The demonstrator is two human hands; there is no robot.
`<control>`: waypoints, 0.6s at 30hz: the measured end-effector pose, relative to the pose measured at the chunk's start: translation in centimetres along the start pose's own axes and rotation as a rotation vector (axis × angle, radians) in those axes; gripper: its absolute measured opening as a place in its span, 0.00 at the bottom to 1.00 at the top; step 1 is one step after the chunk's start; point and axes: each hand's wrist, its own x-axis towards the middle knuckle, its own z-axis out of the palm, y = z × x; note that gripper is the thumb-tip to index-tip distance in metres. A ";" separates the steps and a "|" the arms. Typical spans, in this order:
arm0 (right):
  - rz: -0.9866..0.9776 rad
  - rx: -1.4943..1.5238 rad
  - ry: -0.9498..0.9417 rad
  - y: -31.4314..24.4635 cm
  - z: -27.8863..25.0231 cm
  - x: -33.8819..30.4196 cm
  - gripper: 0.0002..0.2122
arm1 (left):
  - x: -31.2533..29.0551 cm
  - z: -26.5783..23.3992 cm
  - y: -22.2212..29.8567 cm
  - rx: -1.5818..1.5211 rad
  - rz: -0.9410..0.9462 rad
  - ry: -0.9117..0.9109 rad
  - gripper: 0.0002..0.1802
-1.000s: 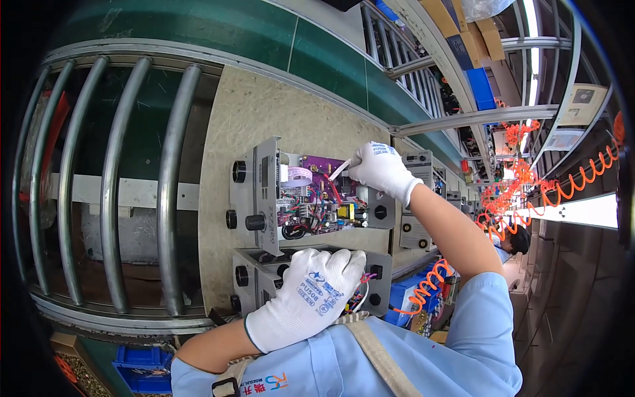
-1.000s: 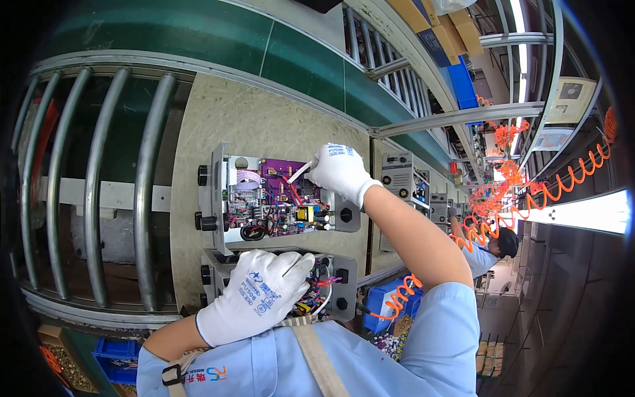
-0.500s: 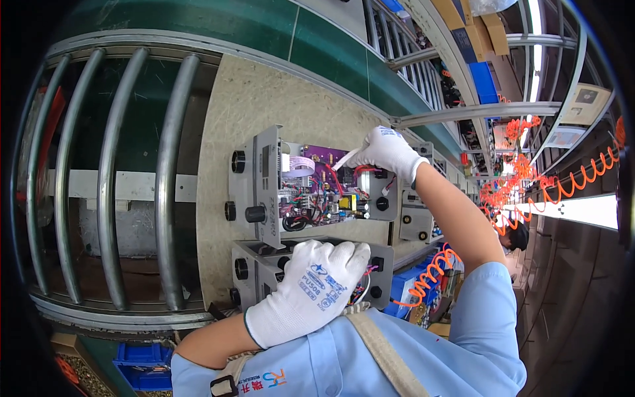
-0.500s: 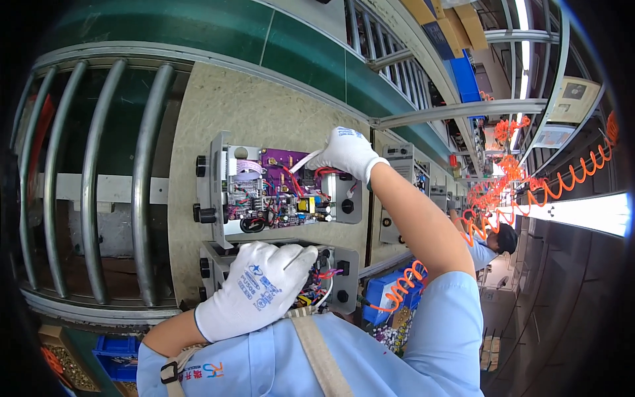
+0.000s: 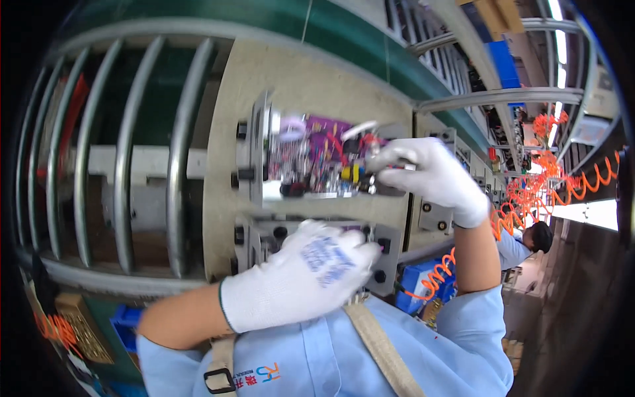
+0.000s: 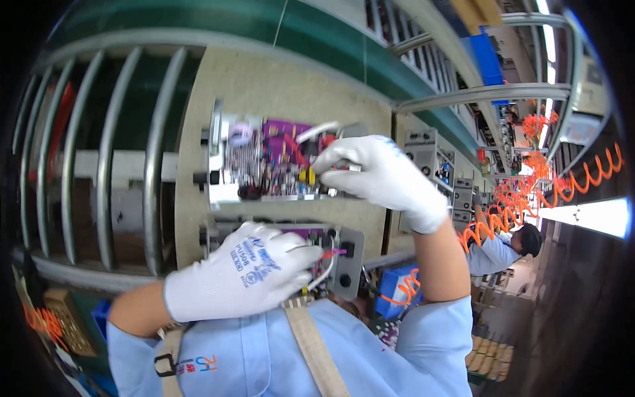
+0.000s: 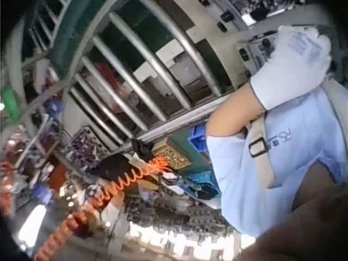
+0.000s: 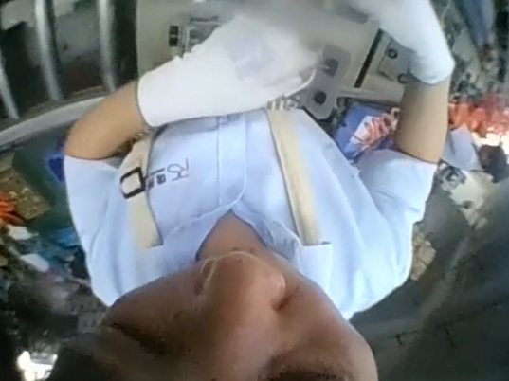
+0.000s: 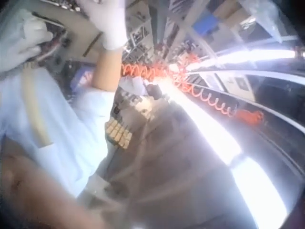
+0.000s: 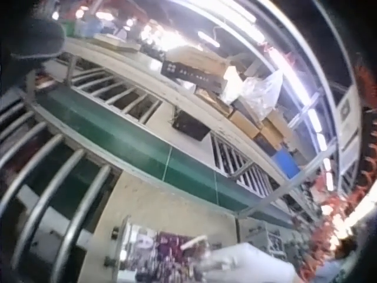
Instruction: The person assembles electronic circuit boards and internal ribbon cables with plastic connectors into metal chassis by hand, taking parts from a parts bin.
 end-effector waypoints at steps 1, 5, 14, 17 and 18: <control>0.001 0.027 0.014 -0.5 -0.5 -2.1 0.19 | 1.0 -1.2 1.9 0.035 0.092 -0.026 0.12; -0.069 0.183 0.172 -0.7 0.8 -2.8 0.18 | 3.5 -4.0 7.4 0.066 0.237 -0.296 0.07; -0.568 -0.224 0.308 1.8 3.4 2.2 0.08 | 4.6 -3.0 10.1 0.257 -0.140 -0.142 0.06; -0.234 0.054 0.268 0.3 3.9 1.1 0.08 | 5.2 -3.5 7.9 0.499 -0.199 -0.033 0.06; -0.493 -0.119 0.335 2.9 3.7 1.1 0.08 | 7.2 -2.3 2.7 0.618 -0.099 0.006 0.06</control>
